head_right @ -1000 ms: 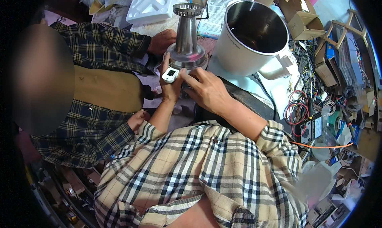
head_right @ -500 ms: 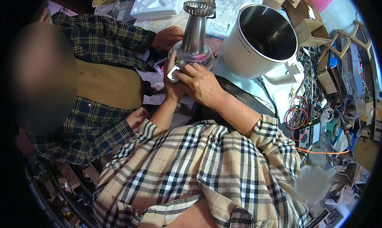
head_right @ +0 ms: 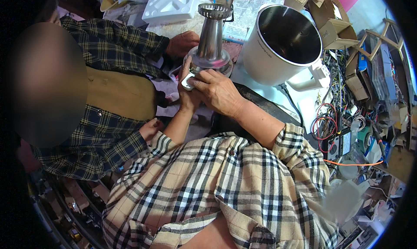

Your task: The person assembles a white electric kettle by attaching the base and lid. They repeatedly remove and reattach the components while interacting with bystanders in a cluttered workshop environment.

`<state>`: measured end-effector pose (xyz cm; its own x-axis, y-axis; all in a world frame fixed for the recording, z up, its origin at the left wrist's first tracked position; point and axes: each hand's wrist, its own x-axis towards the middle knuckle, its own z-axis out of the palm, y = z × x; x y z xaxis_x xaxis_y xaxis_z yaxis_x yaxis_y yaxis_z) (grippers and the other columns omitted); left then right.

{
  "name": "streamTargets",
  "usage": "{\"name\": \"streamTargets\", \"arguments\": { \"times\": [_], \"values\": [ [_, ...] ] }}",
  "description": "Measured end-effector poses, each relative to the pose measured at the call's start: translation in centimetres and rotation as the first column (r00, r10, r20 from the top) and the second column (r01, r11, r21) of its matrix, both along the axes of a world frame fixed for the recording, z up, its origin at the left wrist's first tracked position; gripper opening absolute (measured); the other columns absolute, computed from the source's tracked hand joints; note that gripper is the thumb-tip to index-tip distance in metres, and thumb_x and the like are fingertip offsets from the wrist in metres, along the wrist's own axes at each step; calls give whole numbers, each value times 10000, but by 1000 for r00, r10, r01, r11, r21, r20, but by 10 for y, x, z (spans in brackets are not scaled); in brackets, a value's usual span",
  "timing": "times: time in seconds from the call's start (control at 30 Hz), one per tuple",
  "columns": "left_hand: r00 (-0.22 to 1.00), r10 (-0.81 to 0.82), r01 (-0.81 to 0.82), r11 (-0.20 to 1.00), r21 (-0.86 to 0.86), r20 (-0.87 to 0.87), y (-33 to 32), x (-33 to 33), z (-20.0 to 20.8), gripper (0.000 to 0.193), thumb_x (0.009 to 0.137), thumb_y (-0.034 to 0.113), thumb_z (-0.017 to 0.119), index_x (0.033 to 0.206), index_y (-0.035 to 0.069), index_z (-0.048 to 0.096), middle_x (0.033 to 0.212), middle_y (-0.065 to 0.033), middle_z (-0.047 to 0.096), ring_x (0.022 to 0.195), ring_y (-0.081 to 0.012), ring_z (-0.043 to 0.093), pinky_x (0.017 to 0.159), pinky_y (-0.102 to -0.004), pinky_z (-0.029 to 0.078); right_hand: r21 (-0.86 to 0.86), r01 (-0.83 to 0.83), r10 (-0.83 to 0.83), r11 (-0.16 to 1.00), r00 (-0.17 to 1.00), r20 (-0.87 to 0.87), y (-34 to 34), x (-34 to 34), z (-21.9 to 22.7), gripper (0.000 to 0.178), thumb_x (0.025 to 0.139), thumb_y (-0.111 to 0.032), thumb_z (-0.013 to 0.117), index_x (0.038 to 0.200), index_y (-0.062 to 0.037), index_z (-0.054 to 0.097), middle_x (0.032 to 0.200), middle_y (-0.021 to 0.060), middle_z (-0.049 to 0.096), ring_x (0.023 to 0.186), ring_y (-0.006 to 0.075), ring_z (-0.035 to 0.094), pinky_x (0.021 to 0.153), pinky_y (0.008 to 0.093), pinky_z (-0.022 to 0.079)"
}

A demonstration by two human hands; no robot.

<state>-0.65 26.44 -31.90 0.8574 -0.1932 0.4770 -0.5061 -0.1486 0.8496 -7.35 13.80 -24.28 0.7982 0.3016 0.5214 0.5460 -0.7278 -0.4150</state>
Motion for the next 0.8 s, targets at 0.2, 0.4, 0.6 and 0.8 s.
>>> {"name": "streamTargets", "arguments": {
  "times": [0.2,0.4,0.6,0.8],
  "values": [
    [1000,-11,11,1000,-1,21,-1,0,5,677,810,221,712,1389,20,423,1316,-197,496,1218,-330,496,1018,-408,402,146,154,-146,977,987,-59,3,-7,1,440,740,-76,716,1163,-42,601,1028,136,555,988,309,582,826,383,511],
    [999,-22,23,999,-23,49,-3,2,3,695,812,265,720,1391,23,423,1327,-199,490,1238,-335,482,1032,-410,390,104,111,-110,988,994,-18,-2,-5,3,387,729,-95,725,1102,-50,633,1027,118,558,955,298,590,793,369,515],
    [1000,-23,22,999,-42,-10,-3,4,-4,683,821,286,712,1386,20,435,1327,-187,502,1235,-322,487,1039,-397,386,80,43,-43,996,999,1,-1,0,-2,325,751,-120,699,1069,-68,652,1010,94,560,932,287,586,796,372,502],
    [998,-36,31,997,-69,-59,-3,0,-1,692,817,264,719,1393,13,427,1316,-171,516,1224,-296,499,1038,-377,387,69,4,-3,998,1000,-23,-2,1,-3,330,758,-131,700,1076,-58,649,1020,102,558,942,293,587,809,378,499]
  ]
}}
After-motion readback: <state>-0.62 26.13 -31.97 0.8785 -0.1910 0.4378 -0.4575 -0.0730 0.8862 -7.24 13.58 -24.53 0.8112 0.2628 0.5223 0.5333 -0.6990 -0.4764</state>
